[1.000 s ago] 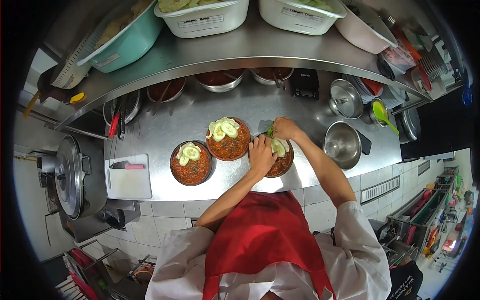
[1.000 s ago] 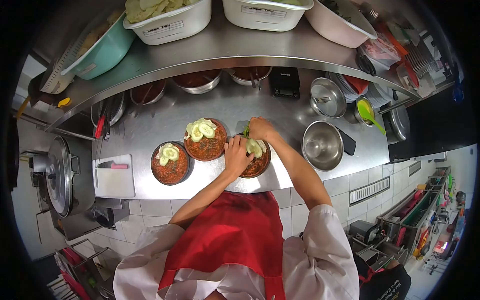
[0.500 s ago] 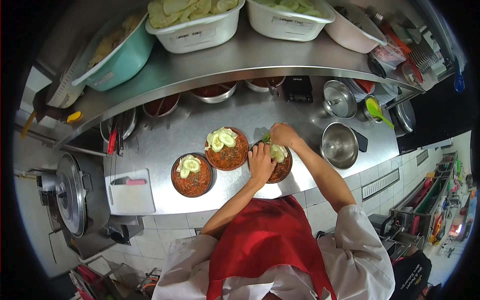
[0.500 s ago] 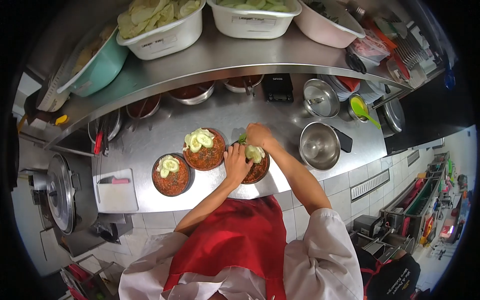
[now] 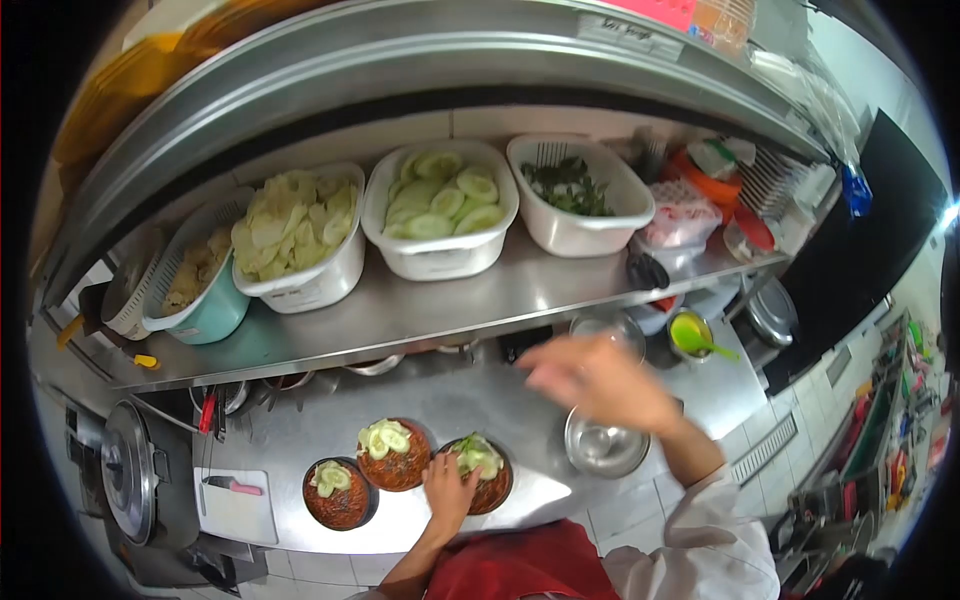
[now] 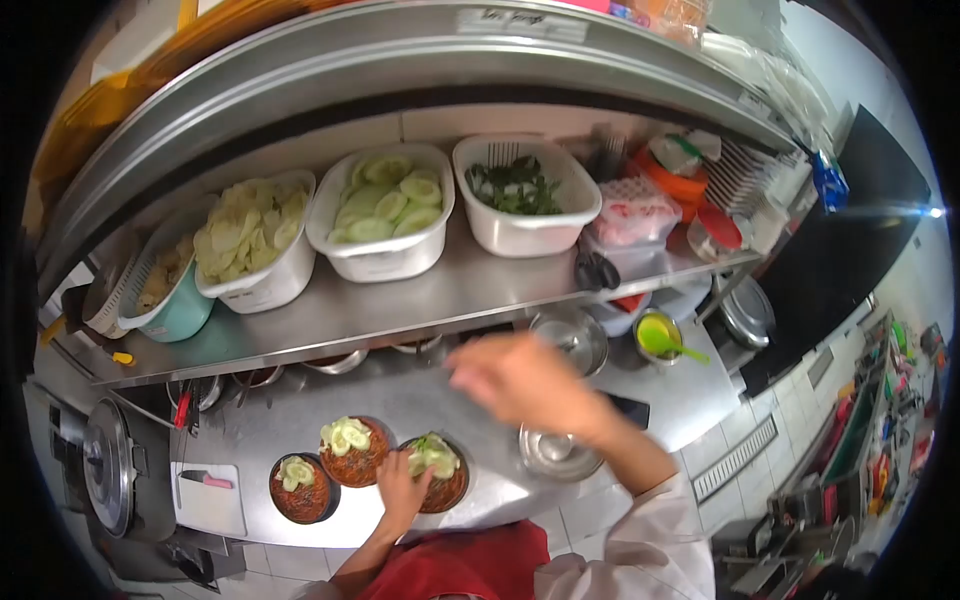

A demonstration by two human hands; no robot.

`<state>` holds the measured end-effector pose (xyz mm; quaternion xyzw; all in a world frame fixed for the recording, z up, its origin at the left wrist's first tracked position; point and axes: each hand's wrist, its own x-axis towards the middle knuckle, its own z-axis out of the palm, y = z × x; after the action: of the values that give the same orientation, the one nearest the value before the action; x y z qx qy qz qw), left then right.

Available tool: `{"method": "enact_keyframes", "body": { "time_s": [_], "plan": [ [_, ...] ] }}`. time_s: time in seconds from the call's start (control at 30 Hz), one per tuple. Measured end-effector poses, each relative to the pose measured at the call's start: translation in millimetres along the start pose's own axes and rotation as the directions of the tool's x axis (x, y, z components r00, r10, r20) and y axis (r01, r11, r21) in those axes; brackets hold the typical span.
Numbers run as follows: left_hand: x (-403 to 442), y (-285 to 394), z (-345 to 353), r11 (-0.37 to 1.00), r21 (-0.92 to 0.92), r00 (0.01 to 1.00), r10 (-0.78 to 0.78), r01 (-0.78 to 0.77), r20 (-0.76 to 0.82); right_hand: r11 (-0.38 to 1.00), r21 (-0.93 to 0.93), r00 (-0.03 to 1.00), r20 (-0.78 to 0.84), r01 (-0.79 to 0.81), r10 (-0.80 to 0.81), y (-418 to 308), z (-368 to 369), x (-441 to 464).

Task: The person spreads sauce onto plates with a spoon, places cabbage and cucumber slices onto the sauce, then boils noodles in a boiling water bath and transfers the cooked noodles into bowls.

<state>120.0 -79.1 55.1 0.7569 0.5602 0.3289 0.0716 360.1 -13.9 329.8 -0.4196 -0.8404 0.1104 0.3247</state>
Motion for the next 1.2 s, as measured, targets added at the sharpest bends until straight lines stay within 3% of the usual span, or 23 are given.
{"method": "enact_keyframes", "body": {
  "time_s": [0.03, 0.07, 0.13, 0.17, 0.2, 0.23, 0.3, 0.43, 0.53, 0.6, 0.7, 0.77, 0.83, 0.87, 0.93, 1.0, 1.07, 1.13, 1.2],
  "plan": [
    [9, 12, -12, 0.999, -0.039, 0.999, -0.021, 0.019, -0.037, 0.993, -0.078, 0.994, -0.074, -0.083, 0.077, 5, -51, 18],
    [22, 27, -27, 0.999, -0.044, 0.997, -0.022, 0.019, -0.080, 0.983, -0.072, 0.957, -0.253, -0.167, 0.144, 31, -79, 38],
    [52, 61, -59, 0.998, -0.055, 0.980, 0.011, -0.022, -0.199, 0.849, -0.526, 0.940, -0.316, -0.057, -0.133, 99, -120, 95],
    [68, 81, -74, 0.996, -0.061, 0.960, 0.041, -0.061, -0.276, 0.848, -0.529, 0.996, -0.082, -0.030, -0.016, 149, -128, 130],
    [81, 103, -89, 0.999, -0.046, 0.962, -0.021, 0.009, -0.273, 0.849, -0.528, 0.982, 0.159, -0.002, 0.101, 184, -131, 152],
    [100, 121, -103, 0.997, -0.037, 0.923, 0.055, -0.074, -0.381, 0.855, -0.519, 0.983, 0.161, 0.011, 0.086, 198, -124, 156],
    [126, 148, -122, 0.991, -0.023, 0.857, 0.100, -0.128, -0.505, 0.964, -0.254, 0.827, 0.557, 0.081, 0.077, 209, -107, 173],
    [174, 190, -151, 0.989, 0.057, 0.848, 0.148, -0.138, -0.510, 0.942, -0.244, 0.796, 0.604, 0.229, -0.037, 230, -95, 197],
    [229, 208, -158, 0.972, 0.006, 0.896, 0.219, -0.235, -0.386, 0.989, -0.096, 0.849, 0.528, 0.109, -0.042, 239, -127, 197],
    [277, 220, -153, 0.964, 0.007, 0.914, 0.254, -0.265, -0.316, 0.970, 0.191, 0.827, 0.562, -0.148, 0.016, 242, -140, 192],
    [356, 220, -113, 0.924, -0.064, 0.891, 0.342, -0.377, -0.299, 0.951, 0.203, 0.865, 0.491, -0.232, 0.106, 220, -162, 175],
    [399, 224, -96, 0.943, -0.162, 0.950, 0.304, -0.290, 0.066, 0.951, 0.178, 0.872, 0.467, -0.253, 0.145, 215, -169, 169],
    [431, 216, -79, 0.951, -0.099, 0.859, 0.306, -0.292, 0.410, 0.950, 0.152, 0.880, 0.439, -0.274, 0.184, 217, -172, 167],
    [436, 219, -76, 0.951, -0.099, 0.859, 0.307, -0.292, 0.410, 0.971, 0.061, 0.879, 0.442, -0.231, 0.181, 222, -171, 166],
    [445, 223, -70, 0.928, 0.144, 0.760, 0.185, -0.343, 0.623, 0.982, -0.028, 0.877, 0.446, -0.186, 0.179, 235, -164, 162],
    [455, 219, -63, 0.941, 0.126, 0.759, 0.170, -0.315, 0.628, 0.948, -0.206, 0.928, 0.336, 0.241, -0.162, 244, -153, 151],
    [461, 216, -61, 0.951, 0.109, 0.757, 0.157, -0.289, 0.634, 0.958, -0.217, 0.950, 0.287, 0.186, -0.119, 244, -147, 148],
    [464, 214, -68, 0.943, -0.023, 0.791, 0.293, -0.333, 0.537, 0.965, -0.227, 0.968, 0.238, 0.132, -0.076, 237, -148, 150],
    [464, 213, -76, 0.962, -0.061, 0.810, 0.256, -0.265, 0.527, 0.990, -0.008, 0.927, 0.350, -0.143, 0.137, 227, -152, 154]
  ]
}}
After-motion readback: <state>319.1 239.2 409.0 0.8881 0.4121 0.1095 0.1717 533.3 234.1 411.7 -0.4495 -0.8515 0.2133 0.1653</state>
